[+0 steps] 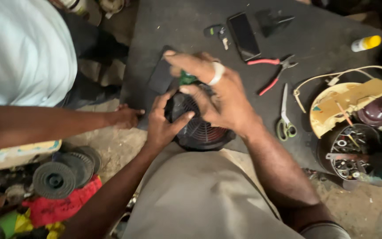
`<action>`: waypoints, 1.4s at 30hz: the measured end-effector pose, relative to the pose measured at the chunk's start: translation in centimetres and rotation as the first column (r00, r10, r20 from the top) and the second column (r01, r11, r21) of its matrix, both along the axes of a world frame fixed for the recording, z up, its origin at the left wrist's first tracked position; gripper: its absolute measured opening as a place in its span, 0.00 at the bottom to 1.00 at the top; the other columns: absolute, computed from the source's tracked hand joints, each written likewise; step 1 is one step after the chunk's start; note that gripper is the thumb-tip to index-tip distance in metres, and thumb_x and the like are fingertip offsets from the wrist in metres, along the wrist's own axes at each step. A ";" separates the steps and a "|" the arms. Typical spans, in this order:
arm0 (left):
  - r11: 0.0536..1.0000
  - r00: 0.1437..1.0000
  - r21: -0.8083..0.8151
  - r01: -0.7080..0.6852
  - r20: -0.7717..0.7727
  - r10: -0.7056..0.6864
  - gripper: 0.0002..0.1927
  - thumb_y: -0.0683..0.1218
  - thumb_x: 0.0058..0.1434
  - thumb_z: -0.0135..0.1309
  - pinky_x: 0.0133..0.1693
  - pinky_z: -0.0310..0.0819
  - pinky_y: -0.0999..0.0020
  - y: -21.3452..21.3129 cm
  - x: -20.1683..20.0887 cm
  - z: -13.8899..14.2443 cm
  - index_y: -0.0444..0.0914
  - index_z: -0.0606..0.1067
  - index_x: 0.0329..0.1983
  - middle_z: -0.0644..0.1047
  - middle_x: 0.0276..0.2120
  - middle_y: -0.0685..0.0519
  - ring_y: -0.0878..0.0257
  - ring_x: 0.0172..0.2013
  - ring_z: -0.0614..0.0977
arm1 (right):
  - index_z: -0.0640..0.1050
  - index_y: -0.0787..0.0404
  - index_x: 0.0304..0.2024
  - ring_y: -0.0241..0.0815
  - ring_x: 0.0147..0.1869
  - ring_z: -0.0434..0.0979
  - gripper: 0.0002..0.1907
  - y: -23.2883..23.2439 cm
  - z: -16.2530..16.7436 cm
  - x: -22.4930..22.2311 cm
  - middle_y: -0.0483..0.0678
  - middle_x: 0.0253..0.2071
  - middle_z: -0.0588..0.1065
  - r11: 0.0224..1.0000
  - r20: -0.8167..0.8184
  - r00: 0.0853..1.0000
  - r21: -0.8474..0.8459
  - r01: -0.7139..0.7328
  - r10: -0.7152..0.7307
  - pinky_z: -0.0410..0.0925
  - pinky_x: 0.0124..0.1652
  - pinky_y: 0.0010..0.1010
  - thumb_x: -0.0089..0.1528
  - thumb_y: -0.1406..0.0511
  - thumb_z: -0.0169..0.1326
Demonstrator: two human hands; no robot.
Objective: The person uses pliers to cut a wire on an orange appliance, then flips it over to access the motor. They use a screwdriver to tighten screws on the motor housing, flip the unit back, and connect a power cord to test the device.
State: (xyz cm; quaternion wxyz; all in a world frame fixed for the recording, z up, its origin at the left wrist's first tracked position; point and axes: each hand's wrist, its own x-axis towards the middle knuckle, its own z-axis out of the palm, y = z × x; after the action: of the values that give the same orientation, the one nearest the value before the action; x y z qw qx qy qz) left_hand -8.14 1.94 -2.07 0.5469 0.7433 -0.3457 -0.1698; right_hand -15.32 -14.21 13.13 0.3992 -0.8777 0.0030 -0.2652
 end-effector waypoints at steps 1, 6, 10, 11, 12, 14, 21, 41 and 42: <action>1.000 1.000 0.007 -0.009 -0.013 0.009 0.38 0.53 0.54 0.71 0.55 0.72 0.56 0.0 0.0 -0.1 0.31 0.71 0.63 0.75 0.53 0.40 0.48 0.54 0.78 | 0.71 0.57 0.66 0.43 0.55 0.83 0.28 0.2 0.0 -0.1 0.48 0.60 0.74 0.999 0.014 1.000 0.034 -0.004 0.003 0.77 0.54 0.31 0.66 0.78 0.61; 0.996 0.999 -0.090 0.020 0.044 -0.016 0.36 0.51 0.58 0.67 0.60 0.71 0.55 0.2 0.2 -1.1 0.33 0.69 0.66 0.73 0.60 0.39 0.45 0.60 0.77 | 0.68 0.54 0.66 0.50 0.59 0.79 0.33 1.8 -0.5 -0.2 0.52 0.59 0.74 0.998 0.120 0.991 -0.047 -0.045 0.050 0.75 0.56 0.37 0.62 0.79 0.59; 1.000 1.000 0.029 -0.004 -0.009 0.005 0.36 0.53 0.54 0.67 0.56 0.72 0.56 0.3 0.0 -1.5 0.34 0.69 0.63 0.74 0.55 0.40 0.46 0.56 0.78 | 0.72 0.55 0.68 0.42 0.50 0.84 0.34 3.4 -0.6 0.4 0.48 0.53 0.76 0.995 -0.037 0.995 0.042 0.096 -0.094 0.78 0.51 0.26 0.61 0.79 0.57; 1.000 1.000 0.027 0.003 -0.002 -0.003 0.37 0.53 0.54 0.66 0.56 0.72 0.56 0.2 -0.1 -1.4 0.34 0.69 0.63 0.74 0.54 0.40 0.46 0.55 0.78 | 0.72 0.57 0.67 0.43 0.51 0.84 0.33 3.7 -0.7 0.5 0.50 0.54 0.75 0.994 -0.012 0.994 0.027 0.109 -0.109 0.78 0.51 0.27 0.59 0.78 0.58; 1.000 1.000 0.021 0.010 0.010 -0.010 0.37 0.54 0.54 0.66 0.55 0.71 0.56 0.2 -0.1 -1.3 0.34 0.69 0.63 0.75 0.54 0.40 0.46 0.55 0.78 | 0.72 0.58 0.65 0.44 0.51 0.84 0.32 3.7 -0.8 0.5 0.52 0.55 0.75 0.992 0.017 0.992 0.008 0.123 -0.123 0.79 0.51 0.28 0.57 0.77 0.59; 1.000 1.000 0.007 0.013 0.001 -0.013 0.36 0.54 0.58 0.66 0.57 0.71 0.55 0.3 -0.3 -0.8 0.33 0.69 0.65 0.75 0.56 0.38 0.45 0.57 0.77 | 0.73 0.60 0.58 0.47 0.54 0.83 0.23 2.2 -1.1 -0.8 0.51 0.53 0.77 0.985 0.144 0.981 -0.094 0.147 -0.132 0.77 0.51 0.31 0.60 0.76 0.62; 0.999 0.963 0.021 -0.037 -0.267 0.041 0.37 0.59 0.60 0.63 0.59 0.71 0.56 0.9 -1.0 -0.3 0.31 0.69 0.65 0.76 0.57 0.37 0.47 0.58 0.79 | 0.58 0.50 0.63 0.51 0.54 0.79 0.28 -15.4 -11.7 -13.6 0.55 0.57 0.71 0.363 0.086 0.552 0.834 0.416 -0.829 0.76 0.53 0.51 0.63 0.69 0.52; 0.898 0.438 -0.061 0.437 -0.857 -0.272 0.23 0.47 0.64 0.56 0.56 0.72 0.52 -0.5 5.2 -16.2 0.35 0.70 0.59 0.77 0.54 0.47 0.54 0.55 0.77 | 0.76 0.63 0.61 0.43 0.62 0.77 0.25 1.1 -30.0 -14.9 0.50 0.60 0.78 0.789 -0.425 0.902 0.579 0.208 0.074 0.71 0.62 0.40 0.61 0.65 0.61; 0.868 0.394 -0.071 0.492 -0.871 -0.294 0.23 0.47 0.64 0.55 0.56 0.73 0.51 -1.0 5.8 -15.6 0.34 0.70 0.60 0.76 0.54 0.46 0.53 0.55 0.77 | 0.76 0.63 0.60 0.44 0.62 0.78 0.26 1.0 -29.5 -15.2 0.51 0.59 0.78 0.804 -0.440 0.895 0.556 0.210 0.071 0.71 0.62 0.40 0.60 0.64 0.63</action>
State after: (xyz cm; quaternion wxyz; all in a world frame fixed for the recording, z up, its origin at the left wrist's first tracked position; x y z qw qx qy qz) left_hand -2.35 0.95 -17.65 0.5108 0.5042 -0.1742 -0.6741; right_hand -30.54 -13.18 -16.33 0.6303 -0.7454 0.2083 -0.0608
